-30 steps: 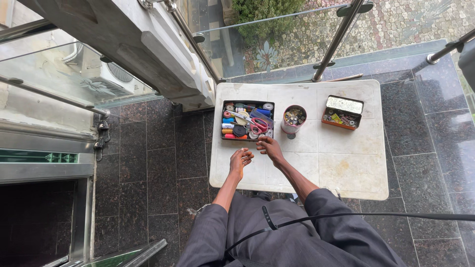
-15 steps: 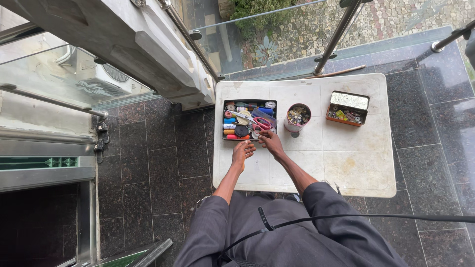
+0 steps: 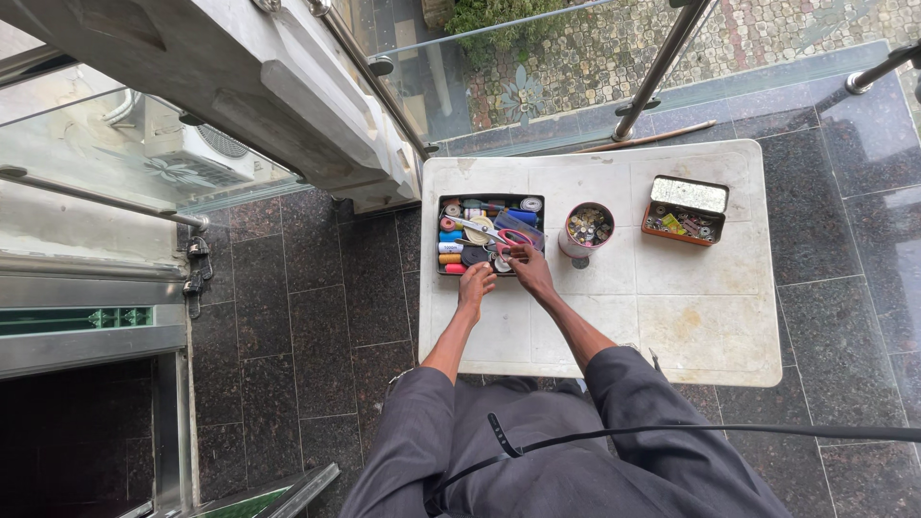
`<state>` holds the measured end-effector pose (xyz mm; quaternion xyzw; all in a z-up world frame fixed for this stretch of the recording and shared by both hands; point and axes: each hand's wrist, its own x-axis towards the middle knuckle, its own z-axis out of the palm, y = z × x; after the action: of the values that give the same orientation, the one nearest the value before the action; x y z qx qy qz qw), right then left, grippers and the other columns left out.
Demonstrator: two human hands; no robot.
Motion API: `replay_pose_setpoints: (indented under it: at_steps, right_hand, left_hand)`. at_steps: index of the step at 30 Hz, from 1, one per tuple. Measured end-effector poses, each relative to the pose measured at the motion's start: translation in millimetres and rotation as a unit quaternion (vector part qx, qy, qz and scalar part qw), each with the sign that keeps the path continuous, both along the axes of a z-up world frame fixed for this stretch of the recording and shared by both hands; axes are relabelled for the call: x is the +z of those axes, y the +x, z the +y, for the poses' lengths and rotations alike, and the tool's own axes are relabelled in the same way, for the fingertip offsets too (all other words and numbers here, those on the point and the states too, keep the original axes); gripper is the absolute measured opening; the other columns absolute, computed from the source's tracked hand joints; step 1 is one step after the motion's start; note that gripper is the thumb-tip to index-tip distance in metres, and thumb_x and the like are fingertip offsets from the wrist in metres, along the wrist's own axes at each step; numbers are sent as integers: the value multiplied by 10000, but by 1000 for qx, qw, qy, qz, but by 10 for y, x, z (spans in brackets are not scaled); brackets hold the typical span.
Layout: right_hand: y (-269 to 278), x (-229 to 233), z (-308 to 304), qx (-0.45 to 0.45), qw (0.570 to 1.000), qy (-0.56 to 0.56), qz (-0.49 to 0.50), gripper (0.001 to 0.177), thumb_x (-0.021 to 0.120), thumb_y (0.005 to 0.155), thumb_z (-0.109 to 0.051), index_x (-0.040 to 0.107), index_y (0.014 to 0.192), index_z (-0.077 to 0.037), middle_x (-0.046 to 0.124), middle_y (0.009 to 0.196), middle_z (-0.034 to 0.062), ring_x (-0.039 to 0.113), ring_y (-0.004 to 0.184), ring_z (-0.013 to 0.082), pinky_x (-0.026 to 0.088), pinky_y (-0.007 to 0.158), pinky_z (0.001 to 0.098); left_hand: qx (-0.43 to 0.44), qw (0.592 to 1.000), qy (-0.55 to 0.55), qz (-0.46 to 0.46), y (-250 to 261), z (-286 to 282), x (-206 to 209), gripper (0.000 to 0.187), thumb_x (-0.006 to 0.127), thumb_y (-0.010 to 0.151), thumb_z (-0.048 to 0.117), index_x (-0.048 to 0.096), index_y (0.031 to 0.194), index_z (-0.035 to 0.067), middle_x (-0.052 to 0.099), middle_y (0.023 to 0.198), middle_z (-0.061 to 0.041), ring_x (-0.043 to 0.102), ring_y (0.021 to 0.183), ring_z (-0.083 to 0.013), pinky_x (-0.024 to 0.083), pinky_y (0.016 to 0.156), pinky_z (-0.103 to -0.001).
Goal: The person picks up a box containing sewing supplies, carries it across the room, and then picks up items including thread spools and a pincushion by hand and transfers them onto a large metal tray.
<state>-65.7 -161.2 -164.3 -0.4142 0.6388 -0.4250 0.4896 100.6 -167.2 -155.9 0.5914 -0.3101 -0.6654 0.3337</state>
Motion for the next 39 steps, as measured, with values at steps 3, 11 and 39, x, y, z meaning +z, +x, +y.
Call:
replay_pose_setpoints:
  at_steps: [3,11,39]
  right_hand:
    - [10,-22,-6,-20,1000,21,12,407,700,877,-223,681,1229,-19,748,1136,132,715,1040,221,562,902,345]
    - [-90,-88,77,-114,986,40,118,402,676,874,-203,654,1236,-30,680,1185,152,698,990,278,556,889,403]
    - [-290,-256,77,-41,981,131,136,732,663,815,-253,461,1485,-39,649,1333,254,634,1226,389,487,1056,440]
  left_hand:
    - [-7,999,-14,-43,16,-24,-17,471,660,964,364,633,1318,54,690,1201,-75,675,1121,-200,541,885,-325]
    - [-6,930,-156,-331,305,-149,21,593,753,882,312,589,1365,10,595,1311,-121,594,1240,-290,465,1062,-386]
    - [-108,926,-45,-360,784,-449,90,957,760,824,460,362,1560,-5,386,1574,-237,414,1441,-369,366,1171,-418]
